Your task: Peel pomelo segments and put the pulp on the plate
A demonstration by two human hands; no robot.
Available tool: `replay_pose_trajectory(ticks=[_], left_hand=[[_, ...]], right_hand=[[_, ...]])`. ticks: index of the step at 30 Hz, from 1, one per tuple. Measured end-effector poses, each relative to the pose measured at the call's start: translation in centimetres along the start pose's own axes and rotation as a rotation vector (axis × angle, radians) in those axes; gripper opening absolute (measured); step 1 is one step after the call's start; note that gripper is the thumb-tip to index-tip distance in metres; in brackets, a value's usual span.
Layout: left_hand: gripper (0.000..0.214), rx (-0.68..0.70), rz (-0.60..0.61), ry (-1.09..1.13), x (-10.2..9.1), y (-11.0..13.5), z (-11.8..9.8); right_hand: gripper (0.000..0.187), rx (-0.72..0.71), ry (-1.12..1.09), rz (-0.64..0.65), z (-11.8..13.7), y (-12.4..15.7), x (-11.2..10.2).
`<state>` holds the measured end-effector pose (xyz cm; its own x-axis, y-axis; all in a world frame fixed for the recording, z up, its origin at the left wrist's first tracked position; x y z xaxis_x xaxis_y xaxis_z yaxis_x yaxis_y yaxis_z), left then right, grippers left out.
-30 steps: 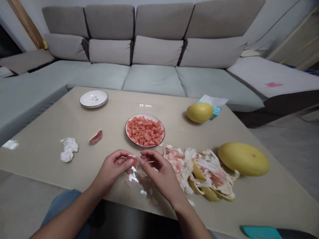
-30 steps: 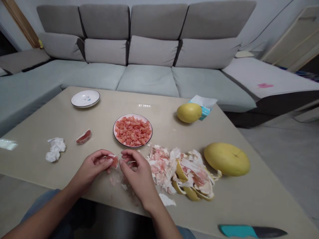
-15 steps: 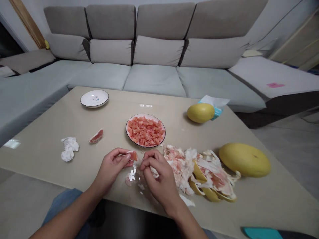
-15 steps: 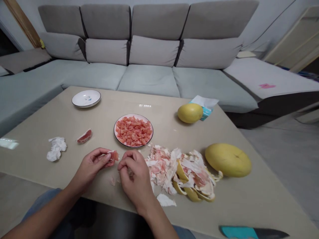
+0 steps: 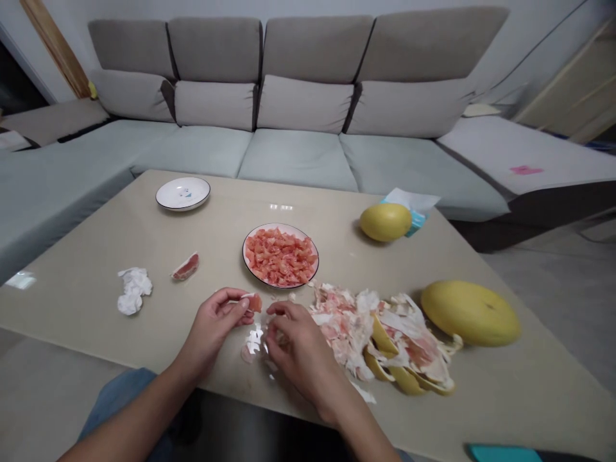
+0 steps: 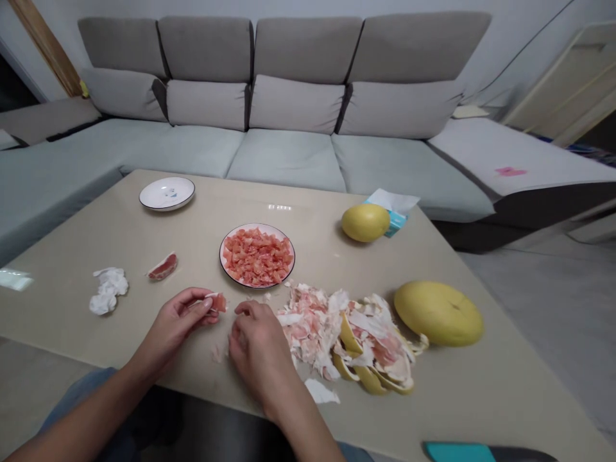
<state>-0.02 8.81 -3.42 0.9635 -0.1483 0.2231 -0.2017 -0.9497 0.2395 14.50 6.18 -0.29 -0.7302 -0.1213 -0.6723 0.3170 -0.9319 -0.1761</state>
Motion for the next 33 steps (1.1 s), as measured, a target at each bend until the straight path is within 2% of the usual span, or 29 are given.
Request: replay_pose_trajectory(ticks=[2, 6, 8, 10, 12, 17, 23, 33], left_hand=[[0.027, 0.000, 0.001, 0.002, 0.0, 0.0, 0.0], [0.026, -0.013, 0.024, 0.010, 0.1, -0.1, 0.3], [0.026, -0.024, 0.047, 0.005, 0.4, -0.2, 0.4], [0.026, -0.040, 0.088, 0.004, 0.8, -0.1, 0.5], [0.026, -0.059, 0.135, 0.013, 1.4, 0.1, 0.5], [0.025, -0.064, 0.175, 0.022, 1.9, 0.4, 0.4], [0.025, -0.057, 0.230, 0.032, 2.0, 0.4, 0.5], [0.026, -0.029, 0.190, -0.048, 1.6, 0.4, 0.3]], right_hand=[[0.026, -0.005, -0.018, 0.022, 0.0, 0.1, 0.0], [0.013, 0.173, -0.089, -0.050, -1.1, 0.2, -1.3], [0.010, 0.211, -0.195, -0.112, -1.3, 0.2, -1.8], [0.025, 0.214, -0.334, -0.145, -1.3, 0.1, -1.7], [0.030, 0.215, -0.430, -0.132, -1.1, -0.1, -1.3], [0.009, 0.236, -0.475, -0.110, -0.7, -0.3, -1.1], [0.010, 0.264, -0.621, -0.061, -0.8, -0.2, -0.9], [0.016, 0.342, -0.720, -0.025, -1.6, 0.0, 0.0]])
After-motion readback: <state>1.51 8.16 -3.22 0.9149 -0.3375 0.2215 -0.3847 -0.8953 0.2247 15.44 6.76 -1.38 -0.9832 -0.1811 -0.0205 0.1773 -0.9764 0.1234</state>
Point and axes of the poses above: each hand's wrist, its own y-axis away from the middle knuckle, its own x-axis out of the palm, z = x × y, the point moved 8 cm from there along -y, towards the middle knuckle, and after that the axes turned 5 degrees about z, right-handed, at the moved point
